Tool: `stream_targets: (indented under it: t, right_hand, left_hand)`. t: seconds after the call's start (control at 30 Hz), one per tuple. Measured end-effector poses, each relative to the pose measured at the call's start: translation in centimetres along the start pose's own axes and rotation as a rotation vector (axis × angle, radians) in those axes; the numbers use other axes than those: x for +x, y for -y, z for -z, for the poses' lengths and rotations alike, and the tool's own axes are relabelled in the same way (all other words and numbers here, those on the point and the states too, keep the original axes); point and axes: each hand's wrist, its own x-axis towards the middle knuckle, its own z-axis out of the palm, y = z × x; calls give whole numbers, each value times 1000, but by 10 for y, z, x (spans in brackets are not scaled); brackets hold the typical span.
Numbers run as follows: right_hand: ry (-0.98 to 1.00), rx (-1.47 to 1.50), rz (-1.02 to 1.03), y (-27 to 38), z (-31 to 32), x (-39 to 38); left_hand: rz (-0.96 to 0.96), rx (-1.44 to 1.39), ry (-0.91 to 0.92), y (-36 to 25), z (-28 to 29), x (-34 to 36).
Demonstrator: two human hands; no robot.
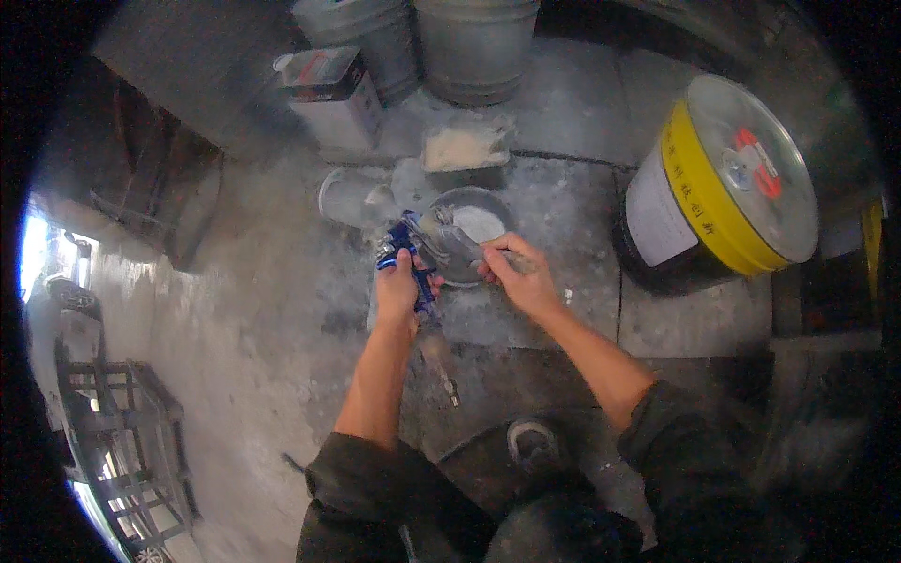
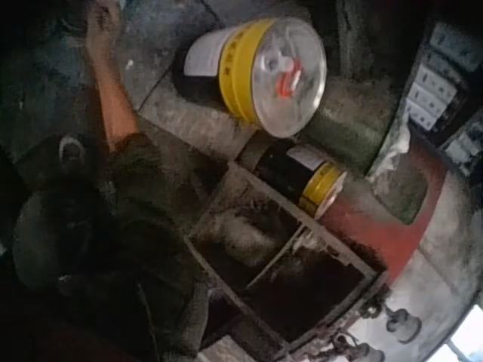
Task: The person sits on the floor and prepares paint by scooping a white substance from a large yellow bucket into a small metal bowl. They stir the mixture with a stick, then pour it into a spray gun cup. The person attaches the cup to the spray gun, adds more paint, and stirs again before placing the lid back on the large bucket.
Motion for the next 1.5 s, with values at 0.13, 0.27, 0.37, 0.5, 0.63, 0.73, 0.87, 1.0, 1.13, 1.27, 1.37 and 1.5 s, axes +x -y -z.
stream_targets:
  t: [0.13,0.27,0.37,0.5,0.63,0.73,0.87,1.0,1.13,1.27,1.37,1.5]
  right_hand:
    - [70,-44,70,8,-4,-3]
    - [40,-347,155,-12,18,14]
    - [-71,-660,252,-20,24,17]
    - [-98,-688,171,-7,14,7]
    - [-117,-126,133,33,-15,-1]
    - [-127,-170,60,18,-16,12]
    - [-207,-258,302,15,-20,-1]
    - [-218,-241,220,6,-10,1]
    - [-289,-566,171,-1,10,21]
    - [-118,-718,122,-10,27,33]
    - [-123,-255,-120,29,9,41]
    - [-211,52,-196,34,0,42]
  left_hand:
    - [11,-57,3,-3,4,-6]
    - [7,-42,-25,5,5,-1]
    - [10,-48,-48,7,4,1]
    - [7,-1,-59,3,5,-5]
    - [10,-3,-65,10,8,-2]
    - [16,-28,33,14,8,-2]
    - [-2,-1,-15,20,4,-2]
    - [-60,37,-43,17,8,-3]
    - [-29,118,-46,18,19,-1]
    - [-49,227,19,10,25,-6]
    - [-94,304,36,14,48,1]
    - [-142,435,55,10,28,-5]
